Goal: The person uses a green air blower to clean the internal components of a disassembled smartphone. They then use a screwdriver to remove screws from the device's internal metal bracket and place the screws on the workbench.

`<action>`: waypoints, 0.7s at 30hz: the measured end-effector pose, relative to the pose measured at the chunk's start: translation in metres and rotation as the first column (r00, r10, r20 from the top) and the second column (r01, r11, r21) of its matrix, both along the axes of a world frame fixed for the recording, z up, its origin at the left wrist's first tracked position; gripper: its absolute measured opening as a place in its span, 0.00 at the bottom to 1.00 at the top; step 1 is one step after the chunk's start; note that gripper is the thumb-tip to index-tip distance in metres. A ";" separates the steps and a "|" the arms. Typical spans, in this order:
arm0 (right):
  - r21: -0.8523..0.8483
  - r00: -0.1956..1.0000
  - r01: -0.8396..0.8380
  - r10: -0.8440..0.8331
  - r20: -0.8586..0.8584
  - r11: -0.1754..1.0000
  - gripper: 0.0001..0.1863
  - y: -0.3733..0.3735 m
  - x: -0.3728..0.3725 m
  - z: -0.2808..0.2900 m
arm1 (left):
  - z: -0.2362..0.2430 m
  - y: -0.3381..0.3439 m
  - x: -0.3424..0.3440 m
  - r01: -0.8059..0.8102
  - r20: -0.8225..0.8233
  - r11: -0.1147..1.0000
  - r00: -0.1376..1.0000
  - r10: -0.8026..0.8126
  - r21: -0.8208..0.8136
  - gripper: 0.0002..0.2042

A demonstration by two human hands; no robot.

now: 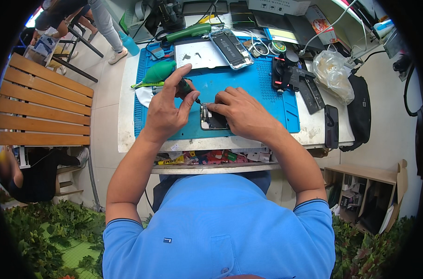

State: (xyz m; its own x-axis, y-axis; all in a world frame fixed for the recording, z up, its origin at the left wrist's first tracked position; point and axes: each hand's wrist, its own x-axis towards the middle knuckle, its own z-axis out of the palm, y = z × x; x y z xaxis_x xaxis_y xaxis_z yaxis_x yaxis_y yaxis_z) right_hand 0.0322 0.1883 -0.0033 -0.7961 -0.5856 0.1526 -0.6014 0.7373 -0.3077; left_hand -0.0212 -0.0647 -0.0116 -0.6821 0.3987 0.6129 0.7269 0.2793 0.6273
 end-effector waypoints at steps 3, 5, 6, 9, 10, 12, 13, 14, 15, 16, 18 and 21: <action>-0.007 1.000 0.002 -0.002 0.005 1.000 0.26 0.000 0.000 -0.001 | 0.002 -0.001 0.000 0.017 0.024 0.998 1.000 -0.015 -0.060 0.34; -0.010 1.000 0.005 -0.005 0.017 1.000 0.25 -0.001 0.000 0.001 | 0.000 0.000 0.000 0.014 0.015 1.000 1.000 -0.014 -0.023 0.34; -0.007 1.000 0.006 -0.006 0.020 1.000 0.26 -0.002 0.000 0.001 | -0.001 0.000 0.000 0.013 0.011 1.000 1.000 -0.013 -0.005 0.34; -0.003 1.000 0.005 -0.005 0.006 1.000 0.26 -0.002 0.000 0.000 | -0.001 0.000 -0.001 0.006 -0.031 1.000 1.000 -0.007 -0.018 0.34; -0.002 1.000 0.003 -0.003 -0.005 1.000 0.26 -0.001 0.000 0.000 | 0.000 0.000 -0.002 0.042 -0.036 0.999 0.998 -0.043 -0.014 0.34; 0.007 1.000 -0.008 0.008 -0.005 1.000 0.26 0.000 0.000 0.001 | 0.001 0.000 -0.005 0.113 -0.046 0.994 0.993 -0.113 -0.007 0.34; 0.012 1.000 -0.013 0.013 -0.004 1.000 0.26 0.000 0.000 0.001 | 0.004 0.000 -0.005 0.139 -0.033 0.990 0.990 -0.140 -0.033 0.33; 0.006 1.000 -0.013 0.013 -0.010 1.000 0.26 0.000 0.000 0.000 | 0.009 -0.001 -0.004 0.165 -0.019 0.985 0.986 -0.166 -0.058 0.33; 0.000 1.000 -0.013 0.013 -0.015 1.000 0.26 0.000 -0.001 -0.001 | 0.013 -0.001 -0.004 0.191 -0.004 0.978 0.981 -0.192 -0.083 0.33; -0.006 1.000 -0.015 0.015 -0.020 1.000 0.26 0.001 -0.001 -0.002 | 0.015 -0.001 -0.002 0.160 0.024 0.982 0.987 -0.158 -0.098 0.32; -0.014 0.999 -0.011 0.011 -0.035 1.000 0.26 0.001 -0.002 -0.005 | 0.017 -0.001 0.001 0.099 0.080 0.986 0.993 -0.089 -0.131 0.31; -0.020 0.999 -0.016 0.016 -0.037 1.000 0.26 0.000 0.000 -0.004 | 0.017 0.000 -0.004 0.104 0.066 0.991 0.993 -0.098 -0.089 0.31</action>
